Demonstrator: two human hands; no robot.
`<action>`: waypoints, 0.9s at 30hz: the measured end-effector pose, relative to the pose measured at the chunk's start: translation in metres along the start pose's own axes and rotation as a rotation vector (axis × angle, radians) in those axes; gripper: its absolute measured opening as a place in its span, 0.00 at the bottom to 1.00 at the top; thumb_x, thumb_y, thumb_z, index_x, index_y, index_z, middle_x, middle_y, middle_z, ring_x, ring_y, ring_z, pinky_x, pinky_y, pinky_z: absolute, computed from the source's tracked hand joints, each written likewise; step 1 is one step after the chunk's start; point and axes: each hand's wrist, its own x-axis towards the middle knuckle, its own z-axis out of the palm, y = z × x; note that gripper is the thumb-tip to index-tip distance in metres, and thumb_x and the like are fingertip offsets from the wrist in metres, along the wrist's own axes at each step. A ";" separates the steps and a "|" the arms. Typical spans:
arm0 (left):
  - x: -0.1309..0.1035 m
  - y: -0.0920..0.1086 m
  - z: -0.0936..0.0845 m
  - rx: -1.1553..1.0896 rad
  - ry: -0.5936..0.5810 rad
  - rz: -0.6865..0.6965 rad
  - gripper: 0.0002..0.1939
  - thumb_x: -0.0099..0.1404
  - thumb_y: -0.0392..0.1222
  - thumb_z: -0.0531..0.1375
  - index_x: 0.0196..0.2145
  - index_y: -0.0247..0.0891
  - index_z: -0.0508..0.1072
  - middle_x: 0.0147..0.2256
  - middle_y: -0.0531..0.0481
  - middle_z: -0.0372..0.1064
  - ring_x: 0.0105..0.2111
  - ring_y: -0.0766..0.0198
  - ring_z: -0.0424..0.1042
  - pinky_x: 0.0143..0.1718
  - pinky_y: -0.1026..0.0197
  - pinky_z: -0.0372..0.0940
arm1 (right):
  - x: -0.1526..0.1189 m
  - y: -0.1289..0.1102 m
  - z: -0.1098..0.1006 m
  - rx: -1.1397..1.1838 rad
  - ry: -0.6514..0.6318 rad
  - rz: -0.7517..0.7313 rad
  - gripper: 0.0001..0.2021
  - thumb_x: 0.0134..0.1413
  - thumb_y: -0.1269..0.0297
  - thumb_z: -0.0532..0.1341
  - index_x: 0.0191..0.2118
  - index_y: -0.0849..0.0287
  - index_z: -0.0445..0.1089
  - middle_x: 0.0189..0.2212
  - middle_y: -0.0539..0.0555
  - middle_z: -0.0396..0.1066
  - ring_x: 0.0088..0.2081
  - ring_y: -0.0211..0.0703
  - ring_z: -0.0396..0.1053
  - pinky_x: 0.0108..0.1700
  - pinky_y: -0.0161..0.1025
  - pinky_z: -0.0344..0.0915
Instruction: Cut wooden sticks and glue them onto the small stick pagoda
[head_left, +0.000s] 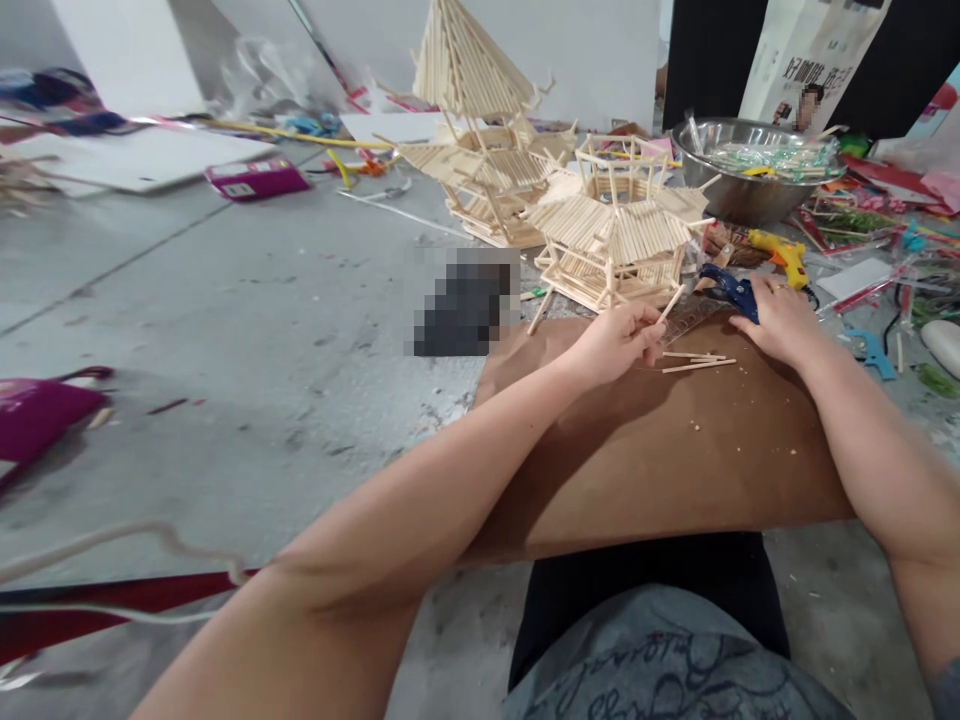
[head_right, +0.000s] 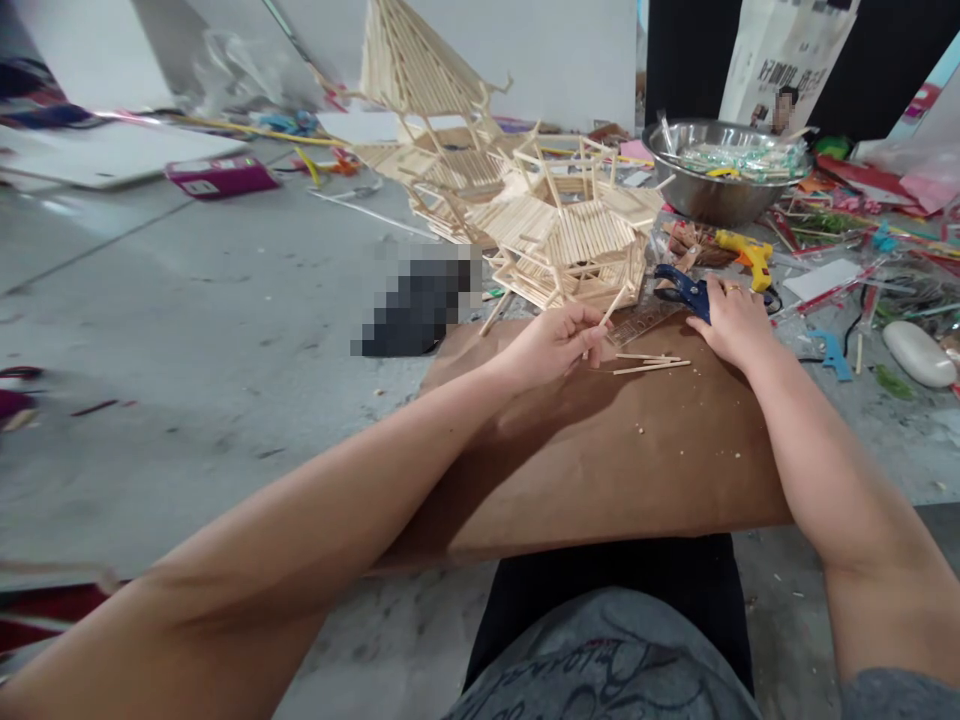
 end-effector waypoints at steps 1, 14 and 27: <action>0.000 -0.001 0.001 0.036 0.014 0.015 0.06 0.63 0.36 0.51 0.31 0.33 0.65 0.18 0.56 0.64 0.15 0.77 0.55 0.18 0.71 0.51 | 0.000 0.001 0.001 -0.008 -0.005 0.031 0.33 0.51 0.52 0.54 0.58 0.69 0.51 0.52 0.73 0.59 0.52 0.67 0.58 0.47 0.61 0.56; -0.005 -0.001 0.010 0.610 0.025 0.083 0.12 0.63 0.38 0.49 0.36 0.34 0.71 0.29 0.46 0.71 0.28 0.64 0.69 0.31 0.62 0.61 | -0.002 -0.013 -0.007 0.034 0.028 0.053 0.33 0.52 0.45 0.49 0.57 0.66 0.55 0.57 0.70 0.53 0.57 0.66 0.51 0.53 0.69 0.42; -0.010 0.004 0.014 0.797 0.046 0.072 0.15 0.65 0.42 0.46 0.38 0.34 0.70 0.32 0.42 0.73 0.31 0.57 0.72 0.32 0.59 0.63 | -0.022 -0.071 -0.022 0.124 0.146 -0.490 0.17 0.60 0.60 0.47 0.37 0.61 0.72 0.30 0.57 0.73 0.35 0.44 0.65 0.43 0.42 0.55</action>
